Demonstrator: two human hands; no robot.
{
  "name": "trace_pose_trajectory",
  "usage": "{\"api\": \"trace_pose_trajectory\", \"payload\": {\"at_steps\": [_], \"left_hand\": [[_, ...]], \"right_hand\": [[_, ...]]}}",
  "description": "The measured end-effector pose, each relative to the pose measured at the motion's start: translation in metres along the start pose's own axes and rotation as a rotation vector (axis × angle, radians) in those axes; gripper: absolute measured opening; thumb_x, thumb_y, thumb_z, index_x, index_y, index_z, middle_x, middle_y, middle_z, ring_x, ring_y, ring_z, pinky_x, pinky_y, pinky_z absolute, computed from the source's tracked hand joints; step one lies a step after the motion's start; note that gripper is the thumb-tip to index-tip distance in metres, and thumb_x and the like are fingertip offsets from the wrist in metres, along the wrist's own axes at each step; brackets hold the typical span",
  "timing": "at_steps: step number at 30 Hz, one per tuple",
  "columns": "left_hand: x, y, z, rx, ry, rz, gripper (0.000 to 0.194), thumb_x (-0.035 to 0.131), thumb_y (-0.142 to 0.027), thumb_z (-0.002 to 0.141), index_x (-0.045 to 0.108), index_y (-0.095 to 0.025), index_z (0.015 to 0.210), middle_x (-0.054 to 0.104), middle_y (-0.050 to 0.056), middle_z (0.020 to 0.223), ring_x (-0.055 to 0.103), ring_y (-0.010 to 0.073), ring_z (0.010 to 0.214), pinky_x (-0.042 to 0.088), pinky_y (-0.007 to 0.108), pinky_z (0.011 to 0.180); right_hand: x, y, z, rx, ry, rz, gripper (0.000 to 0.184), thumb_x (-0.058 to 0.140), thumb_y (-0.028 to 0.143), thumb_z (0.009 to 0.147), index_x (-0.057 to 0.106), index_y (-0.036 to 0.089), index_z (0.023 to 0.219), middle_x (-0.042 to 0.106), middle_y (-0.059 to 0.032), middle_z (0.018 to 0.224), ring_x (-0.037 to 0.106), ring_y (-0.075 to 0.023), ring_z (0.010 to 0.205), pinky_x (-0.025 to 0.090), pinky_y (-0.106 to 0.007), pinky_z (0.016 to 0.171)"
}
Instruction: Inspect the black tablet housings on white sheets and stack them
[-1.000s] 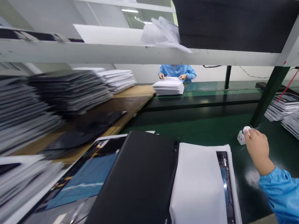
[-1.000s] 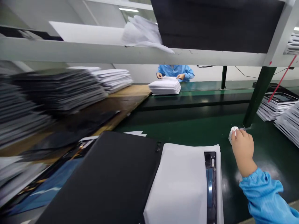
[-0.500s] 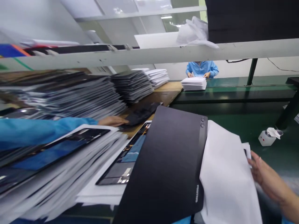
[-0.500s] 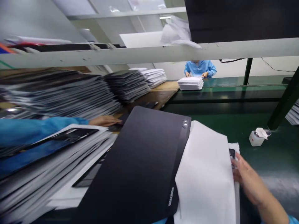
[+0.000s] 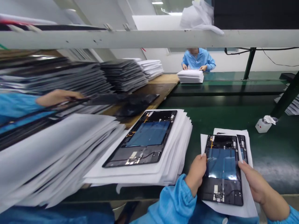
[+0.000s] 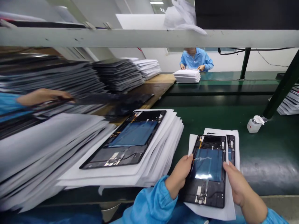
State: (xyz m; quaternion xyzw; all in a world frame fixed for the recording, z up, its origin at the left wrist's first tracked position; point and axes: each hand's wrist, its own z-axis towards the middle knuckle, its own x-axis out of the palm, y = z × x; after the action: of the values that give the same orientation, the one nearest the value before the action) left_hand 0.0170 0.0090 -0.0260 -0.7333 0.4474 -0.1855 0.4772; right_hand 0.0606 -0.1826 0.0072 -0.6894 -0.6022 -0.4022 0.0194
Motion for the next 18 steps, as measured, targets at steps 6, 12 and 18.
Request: {"api": "trace_pose_trajectory", "payload": {"at_steps": [6,12,18], "left_hand": [[-0.020,0.005,-0.018,-0.163,0.274,-0.108,0.055,0.062,-0.060,0.059,0.056,-0.016,0.091,0.062,0.007,0.084,0.058,0.0230,0.079,0.044,0.032,0.067],[-0.041,0.005,-0.035,-0.142,0.357,-0.199,0.061,0.068,-0.062,0.051,0.060,-0.013,0.085,0.063,0.007,0.085,0.056,0.0197,0.078,0.043,0.029,0.069],[-0.035,-0.022,-0.043,-0.064,0.374,-0.499,0.039,0.068,-0.045,0.066,0.062,-0.011,0.084,0.065,0.009,0.086,0.060,0.0213,0.081,0.046,0.031,0.076]], "right_hand": [[-0.004,-0.006,0.005,-0.097,-0.065,-0.074,0.058,0.050,0.022,0.085,0.025,0.022,0.137,0.068,-0.0021,0.082,0.064,-0.0231,0.074,0.049,-0.038,0.075],[-0.009,0.001,0.007,-0.118,-0.136,-0.171,0.059,0.051,0.027,0.085,0.025,0.021,0.137,0.068,-0.0033,0.090,0.063,-0.0241,0.083,0.049,-0.037,0.077],[-0.001,0.006,0.003,-0.127,-0.208,-0.233,0.052,0.049,0.028,0.084,0.034,0.020,0.134,0.066,-0.0055,0.098,0.061,-0.0244,0.090,0.049,-0.036,0.079]]}}
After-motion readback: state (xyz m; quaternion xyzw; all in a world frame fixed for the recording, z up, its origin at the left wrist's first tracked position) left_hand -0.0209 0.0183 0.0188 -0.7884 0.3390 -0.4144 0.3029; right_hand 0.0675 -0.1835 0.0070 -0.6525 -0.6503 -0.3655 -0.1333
